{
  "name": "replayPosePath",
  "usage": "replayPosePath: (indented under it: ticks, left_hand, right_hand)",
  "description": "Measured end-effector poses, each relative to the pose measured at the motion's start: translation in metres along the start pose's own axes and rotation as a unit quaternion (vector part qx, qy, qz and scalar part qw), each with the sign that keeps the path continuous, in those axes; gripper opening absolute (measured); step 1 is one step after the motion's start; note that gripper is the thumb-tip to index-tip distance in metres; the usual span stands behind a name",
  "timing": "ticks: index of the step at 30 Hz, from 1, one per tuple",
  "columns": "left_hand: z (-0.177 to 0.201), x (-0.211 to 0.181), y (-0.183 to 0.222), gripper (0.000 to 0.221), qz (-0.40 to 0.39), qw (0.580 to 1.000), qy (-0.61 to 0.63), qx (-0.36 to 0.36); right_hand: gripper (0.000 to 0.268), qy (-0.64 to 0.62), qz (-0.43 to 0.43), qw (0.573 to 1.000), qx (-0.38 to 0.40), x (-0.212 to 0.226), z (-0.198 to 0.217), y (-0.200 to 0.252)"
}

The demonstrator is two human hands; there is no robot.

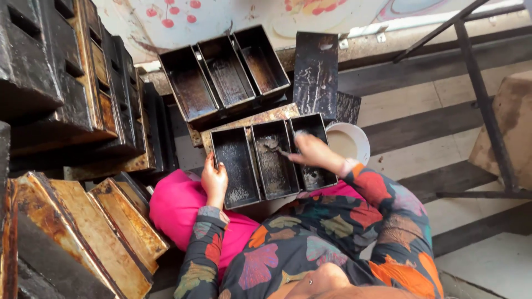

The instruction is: Greasing metal bread baking tins with oil using a cloth.

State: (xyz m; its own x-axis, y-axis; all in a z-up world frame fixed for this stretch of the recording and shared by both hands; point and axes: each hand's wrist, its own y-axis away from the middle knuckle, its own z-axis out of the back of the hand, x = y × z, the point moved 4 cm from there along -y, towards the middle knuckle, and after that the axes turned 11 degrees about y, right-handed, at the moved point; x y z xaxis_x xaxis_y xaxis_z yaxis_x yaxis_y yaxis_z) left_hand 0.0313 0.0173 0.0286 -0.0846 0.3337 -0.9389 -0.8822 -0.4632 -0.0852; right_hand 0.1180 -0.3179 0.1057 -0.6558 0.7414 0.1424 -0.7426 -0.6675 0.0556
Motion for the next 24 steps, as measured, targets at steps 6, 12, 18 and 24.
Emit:
replayPosePath:
  ticks: [6, 12, 18, 24]
  left_hand:
    - [-0.003, 0.003, 0.0, 0.048, 0.033, 0.999, 0.01, 0.003]
    - [-0.002, -0.001, 0.0, 0.049, 0.08, 0.996, 0.032, 0.018]
    - [-0.008, 0.019, -0.002, 0.047, -0.033, 0.996, 0.083, 0.002]
    - [-0.006, 0.016, 0.0, 0.048, 0.0, 0.998, 0.056, 0.009]
  right_hand:
    - [0.033, -0.157, -0.118, 0.975, 0.104, -0.027, -0.023, 0.018]
    - [0.019, -0.148, -0.06, 0.987, 0.015, 0.023, 0.019, -0.052]
    - [0.014, 0.136, -0.017, 0.99, 0.036, 0.035, -0.109, -0.106]
    - [0.013, 0.14, 0.081, 0.985, 0.06, 0.072, -0.131, -0.052]
